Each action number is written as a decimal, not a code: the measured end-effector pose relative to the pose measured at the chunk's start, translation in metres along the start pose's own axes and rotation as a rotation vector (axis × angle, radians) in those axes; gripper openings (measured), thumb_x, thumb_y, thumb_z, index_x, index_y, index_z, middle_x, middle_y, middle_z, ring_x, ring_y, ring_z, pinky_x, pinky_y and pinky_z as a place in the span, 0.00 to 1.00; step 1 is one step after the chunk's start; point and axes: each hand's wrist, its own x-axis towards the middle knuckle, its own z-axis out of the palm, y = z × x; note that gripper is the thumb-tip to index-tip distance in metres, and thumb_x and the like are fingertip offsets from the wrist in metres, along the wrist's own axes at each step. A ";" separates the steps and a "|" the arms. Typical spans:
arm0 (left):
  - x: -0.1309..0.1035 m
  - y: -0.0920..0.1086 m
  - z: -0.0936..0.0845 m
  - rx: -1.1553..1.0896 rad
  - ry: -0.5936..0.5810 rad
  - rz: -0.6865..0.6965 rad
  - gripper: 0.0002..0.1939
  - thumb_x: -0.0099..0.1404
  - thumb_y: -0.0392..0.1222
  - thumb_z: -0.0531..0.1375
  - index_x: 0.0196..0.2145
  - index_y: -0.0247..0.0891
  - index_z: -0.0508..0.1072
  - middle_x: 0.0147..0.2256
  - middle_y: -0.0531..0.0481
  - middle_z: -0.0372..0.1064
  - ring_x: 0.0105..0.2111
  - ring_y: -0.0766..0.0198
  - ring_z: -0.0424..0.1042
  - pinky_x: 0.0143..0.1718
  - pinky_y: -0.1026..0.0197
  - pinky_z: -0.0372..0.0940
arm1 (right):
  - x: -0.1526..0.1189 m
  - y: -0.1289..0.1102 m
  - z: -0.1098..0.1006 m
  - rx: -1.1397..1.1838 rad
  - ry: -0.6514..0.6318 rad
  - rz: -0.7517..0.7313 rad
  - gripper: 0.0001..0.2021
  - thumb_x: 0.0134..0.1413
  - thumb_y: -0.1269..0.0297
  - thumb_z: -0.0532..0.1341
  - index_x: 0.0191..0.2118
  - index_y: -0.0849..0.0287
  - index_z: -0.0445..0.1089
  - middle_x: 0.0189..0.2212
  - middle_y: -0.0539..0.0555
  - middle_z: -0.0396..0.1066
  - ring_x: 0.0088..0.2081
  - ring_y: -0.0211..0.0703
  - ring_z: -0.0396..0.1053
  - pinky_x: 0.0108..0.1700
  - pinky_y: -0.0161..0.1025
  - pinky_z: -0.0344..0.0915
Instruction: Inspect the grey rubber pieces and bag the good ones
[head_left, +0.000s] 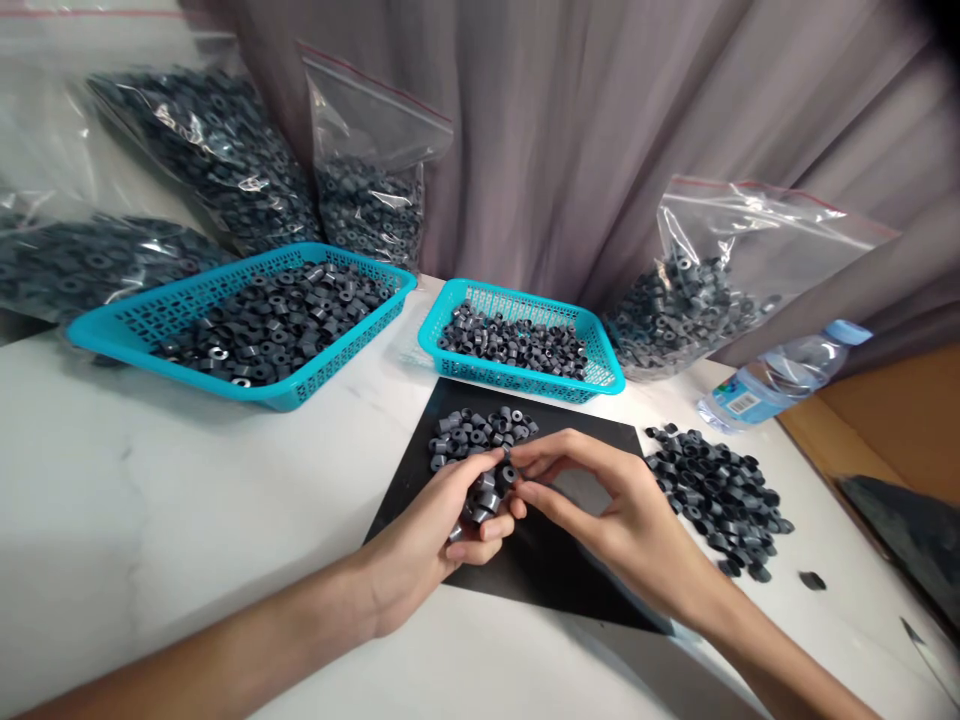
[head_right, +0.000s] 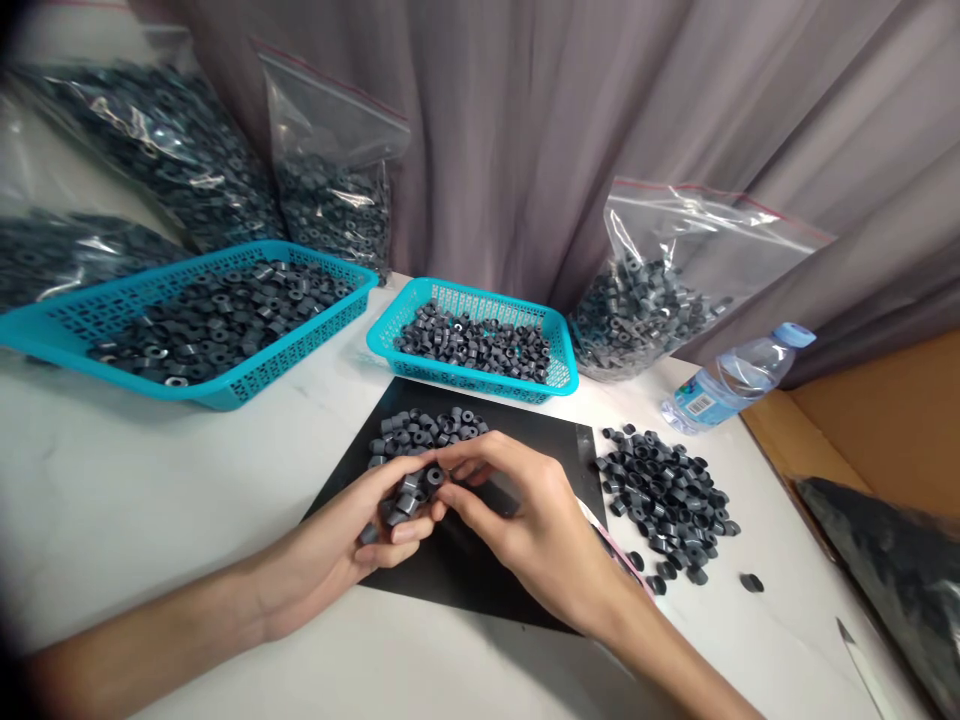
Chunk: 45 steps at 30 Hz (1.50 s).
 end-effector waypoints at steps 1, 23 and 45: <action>0.000 0.001 0.000 0.001 0.001 -0.003 0.14 0.70 0.44 0.53 0.32 0.32 0.70 0.26 0.52 0.63 0.18 0.78 0.51 0.14 0.73 0.39 | 0.001 0.002 -0.001 0.006 0.009 0.012 0.09 0.63 0.62 0.62 0.47 0.52 0.74 0.44 0.53 0.76 0.44 0.44 0.74 0.48 0.41 0.71; 0.002 0.000 -0.004 -0.035 -0.080 -0.121 0.10 0.65 0.41 0.53 0.27 0.35 0.64 0.23 0.58 0.50 0.19 0.76 0.42 0.16 0.73 0.35 | 0.029 0.066 0.013 -0.304 0.085 -0.192 0.16 0.66 0.69 0.57 0.56 0.49 0.70 0.51 0.56 0.71 0.53 0.47 0.70 0.57 0.47 0.68; -0.003 -0.003 0.000 0.267 0.003 -0.035 0.19 0.67 0.53 0.59 0.27 0.36 0.63 0.25 0.58 0.52 0.20 0.75 0.41 0.18 0.67 0.34 | 0.018 0.056 0.011 -0.189 0.165 -0.098 0.07 0.64 0.66 0.60 0.46 0.55 0.73 0.41 0.54 0.72 0.43 0.45 0.69 0.47 0.42 0.67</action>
